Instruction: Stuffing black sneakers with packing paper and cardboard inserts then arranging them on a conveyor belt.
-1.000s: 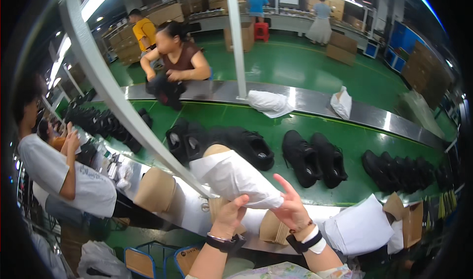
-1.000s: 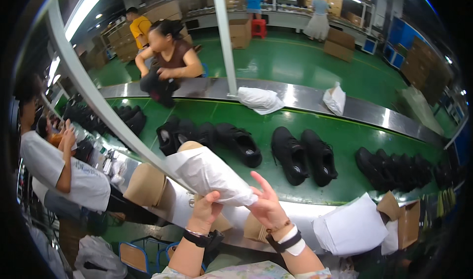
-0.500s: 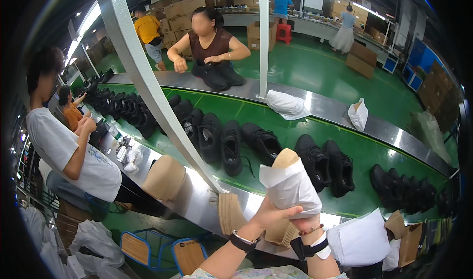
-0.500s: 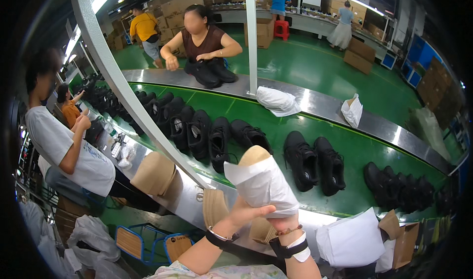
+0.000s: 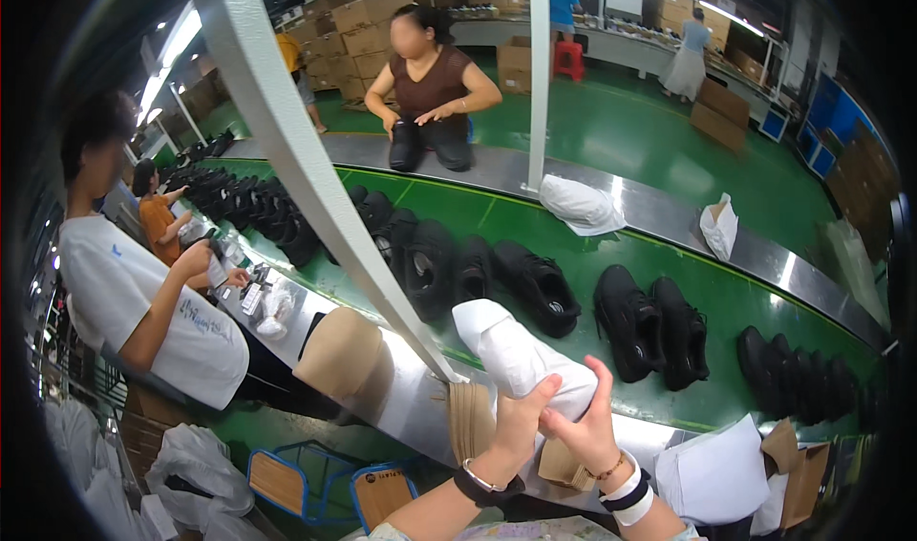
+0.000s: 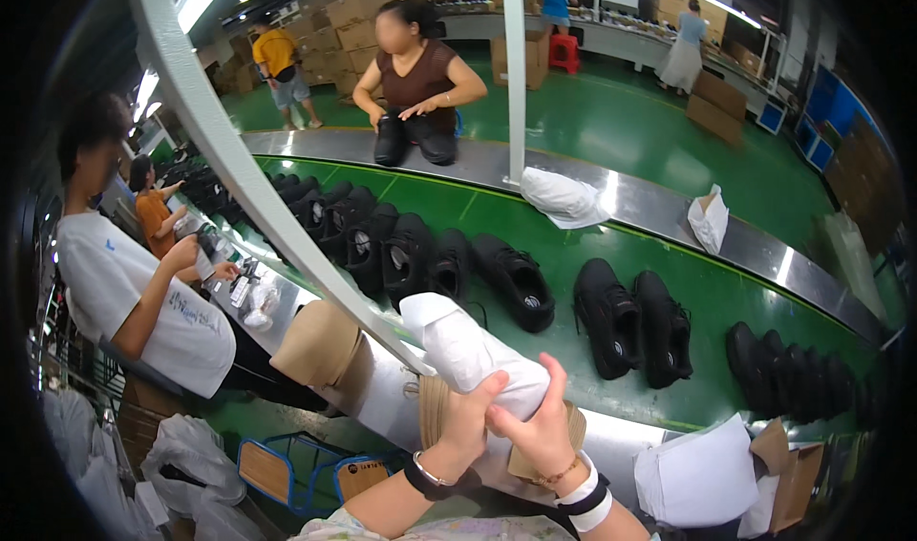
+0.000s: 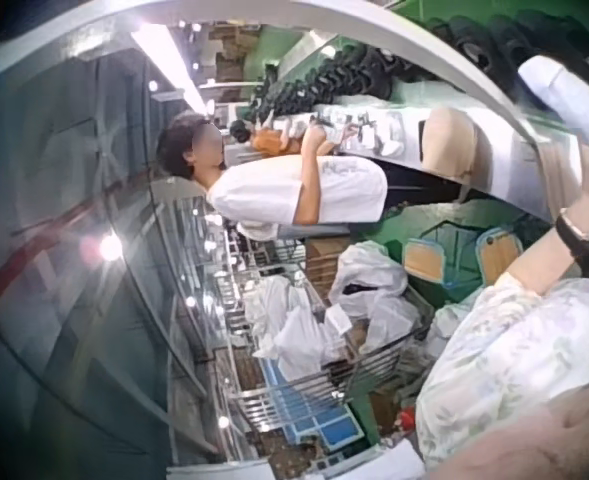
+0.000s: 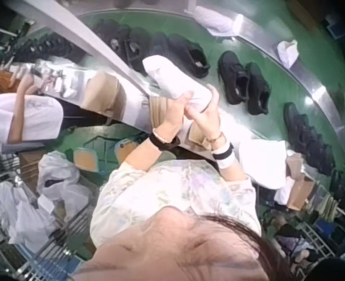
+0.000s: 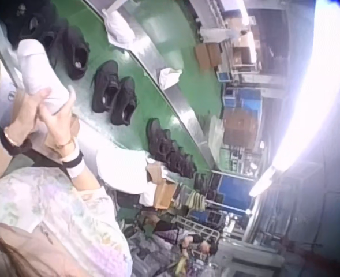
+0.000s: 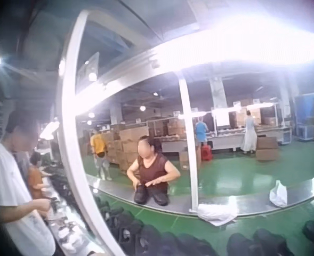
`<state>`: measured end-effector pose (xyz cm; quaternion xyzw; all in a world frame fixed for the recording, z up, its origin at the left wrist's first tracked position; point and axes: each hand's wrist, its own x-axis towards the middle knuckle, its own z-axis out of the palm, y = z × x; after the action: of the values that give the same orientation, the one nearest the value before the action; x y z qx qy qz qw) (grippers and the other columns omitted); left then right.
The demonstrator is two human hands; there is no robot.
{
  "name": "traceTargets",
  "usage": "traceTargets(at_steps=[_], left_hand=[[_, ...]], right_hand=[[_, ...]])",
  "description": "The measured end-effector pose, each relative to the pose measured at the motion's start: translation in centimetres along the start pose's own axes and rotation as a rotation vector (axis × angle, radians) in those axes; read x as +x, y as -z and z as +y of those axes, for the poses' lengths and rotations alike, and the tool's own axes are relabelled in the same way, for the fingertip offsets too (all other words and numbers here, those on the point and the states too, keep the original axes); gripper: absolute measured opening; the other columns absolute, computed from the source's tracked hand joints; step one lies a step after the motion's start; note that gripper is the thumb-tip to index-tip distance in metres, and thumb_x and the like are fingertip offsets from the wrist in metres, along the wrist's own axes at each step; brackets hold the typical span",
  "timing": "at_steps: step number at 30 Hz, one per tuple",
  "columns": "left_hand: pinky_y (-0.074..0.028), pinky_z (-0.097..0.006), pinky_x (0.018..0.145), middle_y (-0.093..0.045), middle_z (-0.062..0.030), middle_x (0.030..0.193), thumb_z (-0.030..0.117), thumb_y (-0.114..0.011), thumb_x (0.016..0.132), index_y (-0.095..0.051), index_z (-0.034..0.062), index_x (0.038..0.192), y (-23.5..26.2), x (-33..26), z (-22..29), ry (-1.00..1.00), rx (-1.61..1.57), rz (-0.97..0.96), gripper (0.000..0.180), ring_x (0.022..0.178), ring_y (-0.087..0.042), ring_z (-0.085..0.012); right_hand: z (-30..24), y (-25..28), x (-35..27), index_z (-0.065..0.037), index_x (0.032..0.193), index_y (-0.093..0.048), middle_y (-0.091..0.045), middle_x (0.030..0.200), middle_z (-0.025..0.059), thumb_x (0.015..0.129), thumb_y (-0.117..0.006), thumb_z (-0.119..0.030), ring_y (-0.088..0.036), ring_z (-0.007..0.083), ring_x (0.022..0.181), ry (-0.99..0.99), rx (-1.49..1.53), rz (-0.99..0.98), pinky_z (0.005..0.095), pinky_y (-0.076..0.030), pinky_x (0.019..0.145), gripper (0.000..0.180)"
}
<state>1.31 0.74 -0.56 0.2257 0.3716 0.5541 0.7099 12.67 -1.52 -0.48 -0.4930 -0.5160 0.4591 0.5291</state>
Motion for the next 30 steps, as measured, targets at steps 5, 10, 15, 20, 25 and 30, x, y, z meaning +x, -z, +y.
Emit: traceTargets(at_steps=[5, 10, 15, 20, 25, 30], left_hand=[[-0.045, -0.029, 0.086, -0.057, -0.0105, 0.108, 0.018, -0.060, 0.086, -0.046, -0.0023, 0.121, 4.7, -1.1, 0.4, -0.188, 0.710, -0.241, 0.043, 0.097, -0.057, -0.0205], [-0.050, -0.027, 0.075, -0.061, -0.0139, 0.106, 0.015, -0.049, 0.093, -0.055, -0.0037, 0.110, 14.6, -3.4, 7.8, -0.179, 0.708, 0.327, 0.027, 0.092, -0.061, -0.0170], [-0.048, -0.023, 0.066, -0.064, -0.0104, 0.096, 0.009, -0.051, 0.090, -0.053, -0.0036, 0.115, 18.1, 9.7, 10.1, -0.260, 0.786, 0.104, 0.028, 0.084, -0.062, -0.0150], [-0.049, -0.027, 0.066, -0.065, -0.0146, 0.087, 0.014, -0.065, 0.079, -0.051, -0.0039, 0.118, 15.2, 23.7, 4.4, -0.100, 1.374, -0.241, 0.045, 0.071, -0.064, -0.0195], [-0.050, -0.037, 0.072, -0.064, -0.0197, 0.090, 0.029, -0.067, 0.075, -0.059, -0.0035, 0.103, 16.9, 29.0, 0.8, 0.112, 1.509, -0.237, 0.044, 0.078, -0.064, -0.0308], [-0.050, -0.038, 0.066, -0.065, -0.0176, 0.082, 0.031, -0.064, 0.077, -0.063, -0.0008, 0.084, 15.5, 28.9, 4.8, -0.002, 1.957, -0.420, 0.033, 0.076, -0.065, -0.0302]], right_hand=[[2.2, 1.8, 1.1, -0.002, 0.122, -0.032, -0.050, 0.109, 0.0143, 0.063, -0.080, -0.017, -0.051, 0.0207, 0.100, -0.125, -0.049, 0.100, 0.0321, -0.044, 0.084, 0.078], [2.7, 7.6, 5.1, -0.002, 0.116, -0.037, -0.052, 0.102, 0.0113, 0.060, -0.077, -0.007, -0.052, 0.0185, 0.094, -0.140, -0.017, 0.403, 0.0306, -0.044, 0.083, 0.069], [3.6, 6.0, 7.8, -0.002, 0.114, -0.039, -0.053, 0.102, 0.0105, 0.062, -0.078, -0.010, -0.053, 0.0179, 0.094, -0.160, -0.048, 0.403, 0.0297, -0.044, 0.082, 0.066], [4.5, 5.6, 9.1, -0.002, 0.115, -0.039, -0.053, 0.103, 0.0103, 0.061, -0.078, -0.011, -0.053, 0.0177, 0.095, -0.202, -0.019, 0.440, 0.0297, -0.044, 0.084, 0.067], [6.2, 5.5, 8.5, -0.002, 0.116, -0.039, -0.053, 0.104, 0.0106, 0.063, -0.076, -0.011, -0.052, 0.0186, 0.096, -0.267, 0.068, 0.514, 0.0300, -0.043, 0.084, 0.065], [6.8, 6.5, 8.7, -0.001, 0.117, -0.039, -0.051, 0.106, 0.0112, 0.065, -0.075, -0.011, -0.052, 0.0186, 0.096, -0.325, 0.106, 0.538, 0.0308, -0.043, 0.084, 0.064]])
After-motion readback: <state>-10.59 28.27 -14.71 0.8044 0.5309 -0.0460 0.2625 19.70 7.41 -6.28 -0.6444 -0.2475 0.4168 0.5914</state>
